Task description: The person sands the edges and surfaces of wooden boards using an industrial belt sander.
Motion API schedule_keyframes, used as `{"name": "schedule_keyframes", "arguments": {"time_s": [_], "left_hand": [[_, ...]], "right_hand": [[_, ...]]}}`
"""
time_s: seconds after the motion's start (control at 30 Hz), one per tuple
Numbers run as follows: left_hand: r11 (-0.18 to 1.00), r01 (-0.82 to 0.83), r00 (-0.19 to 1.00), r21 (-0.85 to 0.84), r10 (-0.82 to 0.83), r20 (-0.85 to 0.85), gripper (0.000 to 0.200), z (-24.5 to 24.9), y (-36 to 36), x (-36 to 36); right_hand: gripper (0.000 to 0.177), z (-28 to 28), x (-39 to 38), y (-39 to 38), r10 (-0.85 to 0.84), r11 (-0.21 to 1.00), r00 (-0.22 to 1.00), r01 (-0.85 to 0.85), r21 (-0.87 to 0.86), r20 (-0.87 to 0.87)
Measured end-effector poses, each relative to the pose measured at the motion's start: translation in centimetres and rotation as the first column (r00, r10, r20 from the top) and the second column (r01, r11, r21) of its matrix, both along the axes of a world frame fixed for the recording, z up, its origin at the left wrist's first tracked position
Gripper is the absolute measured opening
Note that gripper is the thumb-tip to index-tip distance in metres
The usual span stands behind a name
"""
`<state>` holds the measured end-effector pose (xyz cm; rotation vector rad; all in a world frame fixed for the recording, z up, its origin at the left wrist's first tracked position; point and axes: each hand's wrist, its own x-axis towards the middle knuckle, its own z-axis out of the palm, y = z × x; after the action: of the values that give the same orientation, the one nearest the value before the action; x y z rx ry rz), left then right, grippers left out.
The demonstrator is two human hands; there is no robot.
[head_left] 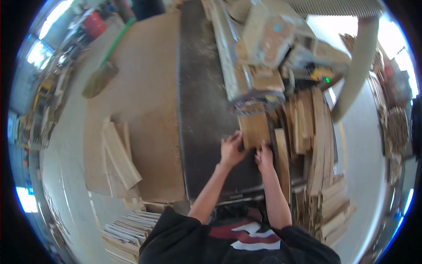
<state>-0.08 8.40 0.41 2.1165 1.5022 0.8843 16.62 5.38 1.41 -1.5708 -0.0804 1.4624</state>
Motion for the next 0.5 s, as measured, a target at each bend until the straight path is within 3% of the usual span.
{"name": "schedule_keyframes", "arguments": {"time_s": [0.07,0.13,0.3,0.4,0.43,0.5], "left_hand": [[0.995,-0.089,0.996,0.039,0.088,0.027,0.065,-1.3,1.8,1.1],[0.989,-0.141,0.99,0.045,0.14,0.02,0.058,-1.3,3.9,2.2],[0.938,-0.347,0.896,-0.003,0.333,0.293,0.047,-1.6,5.3,2.5],[0.962,-0.272,0.907,0.002,0.256,0.335,0.046,-1.8,4.6,1.1],[0.975,-0.223,0.898,0.006,0.203,0.39,0.046,-1.7,3.9,-0.3],[0.98,-0.19,0.931,0.064,0.159,0.33,0.046,1.6,1.4,-4.3]], "right_hand": [[0.041,-1.1,0.4,3.2,0.026,0.999,0.999,-0.024,0.04,-0.036],[0.044,-0.5,-0.6,6.2,-0.03,1.0,0.997,0.03,0.001,0.075],[0.047,-2.1,-1.9,10.0,-0.096,0.992,0.977,0.078,0.1,0.192],[0.044,-5.3,-0.5,12.2,-0.088,0.977,0.984,0.054,0.209,0.155],[0.041,-4.7,-0.1,12.7,-0.03,0.977,0.991,0.001,0.211,0.134],[0.034,-4.5,0.0,13.8,0.098,0.953,0.964,-0.163,0.255,0.247]]}}
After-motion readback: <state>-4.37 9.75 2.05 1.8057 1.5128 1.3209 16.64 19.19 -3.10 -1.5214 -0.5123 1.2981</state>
